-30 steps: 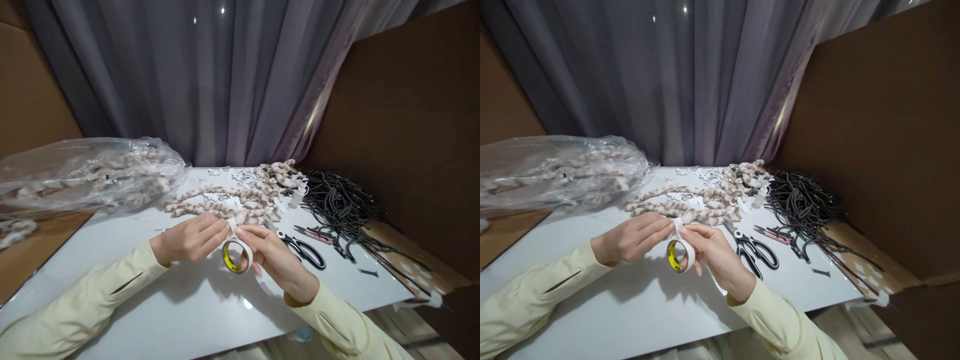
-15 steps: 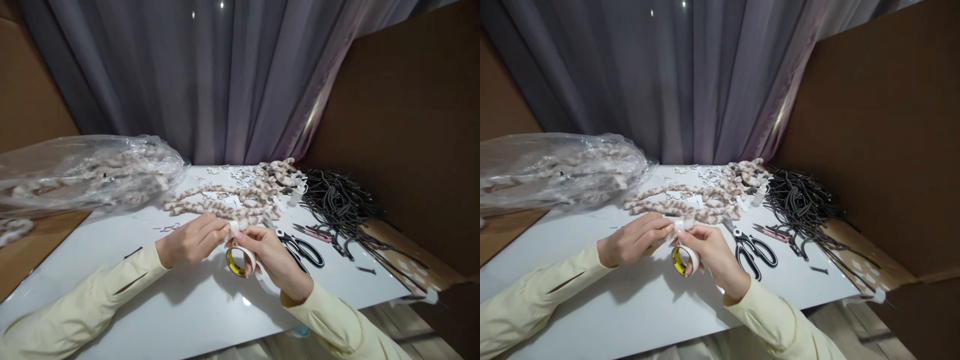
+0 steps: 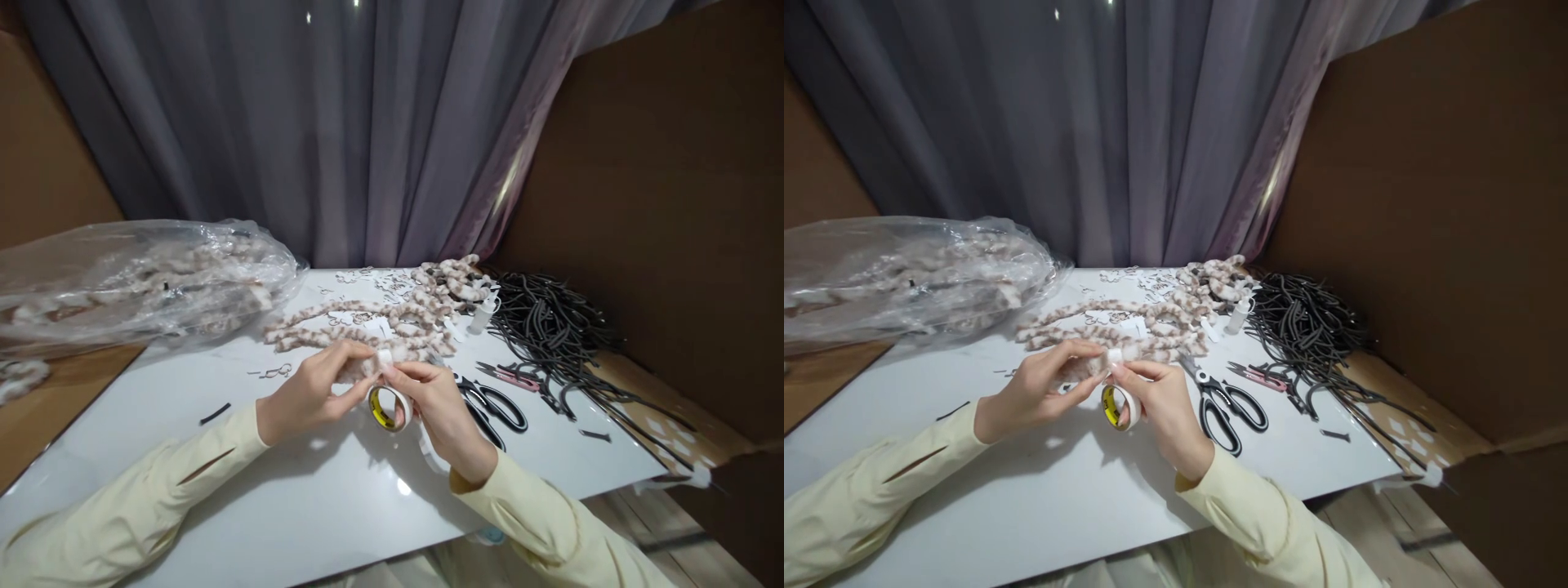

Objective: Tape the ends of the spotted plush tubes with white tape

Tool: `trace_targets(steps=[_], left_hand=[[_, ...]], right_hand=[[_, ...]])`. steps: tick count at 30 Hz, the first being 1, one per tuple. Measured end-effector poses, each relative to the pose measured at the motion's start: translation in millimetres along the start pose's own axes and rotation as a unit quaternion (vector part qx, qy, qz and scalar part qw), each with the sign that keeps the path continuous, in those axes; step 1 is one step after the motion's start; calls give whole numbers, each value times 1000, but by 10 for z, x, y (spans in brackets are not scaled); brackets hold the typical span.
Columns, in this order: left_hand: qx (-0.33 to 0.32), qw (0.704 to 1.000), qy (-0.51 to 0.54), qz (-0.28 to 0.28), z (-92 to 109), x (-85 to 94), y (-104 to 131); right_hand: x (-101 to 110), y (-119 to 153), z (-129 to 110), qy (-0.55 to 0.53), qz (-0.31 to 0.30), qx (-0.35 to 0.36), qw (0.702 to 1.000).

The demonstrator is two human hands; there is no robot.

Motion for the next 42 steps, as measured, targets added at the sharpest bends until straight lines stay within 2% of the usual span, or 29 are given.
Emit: trace_targets(steps=[3,6,10,13,16,19,22,26,29,32,35,38,42], left_hand=[[37,999,-6,6,15,-2,-28],[10,1000,-1,20,35,-1,-58],[6,999,-9,34,53,9,-72],[-25,999,-21,37,41,-3,-53],[-64,997,-31,32,14,-35,-28],[-38,998,-28,30,-2,-58,-20],[-3,999,-23,29,2,-62,-27],[-20,999,-26,28,14,-59,-38],[-6,999,-22,28,20,-55,-51],[49,999,-5,6,32,-43,-83],[154,988,20,-22,47,-23,-124],[257,964,56,-37,70,-3,-161],[349,927,133,-35,112,24,-209]], right_hand=[[-8,-12,-17,16,10,13,1000],[-7,-28,-46,32,14,38,999],[2,-25,-75,29,3,58,998],[10,-23,-62,15,-13,40,999],[15,-34,-30,-8,-32,-8,999],[13,-51,-11,-14,-23,-22,999],[0,-65,-10,12,-3,10,1000],[-21,-71,3,34,17,38,999],[-28,-77,28,37,29,45,998],[-27,-90,54,29,34,53,998],[-26,-104,70,36,44,71,996],[-34,-112,78,48,53,88,994],[-48,-119,88,59,54,88,993]])
Point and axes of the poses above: each hand's wrist, its own y-axis away from the middle knuckle, its own x-axis out of the back of the hand, z = x × y, the point moved 1 cm from there along -y, towards the middle knuckle, and after that the axes turned 5 degrees about z, right-handed, at the moved point
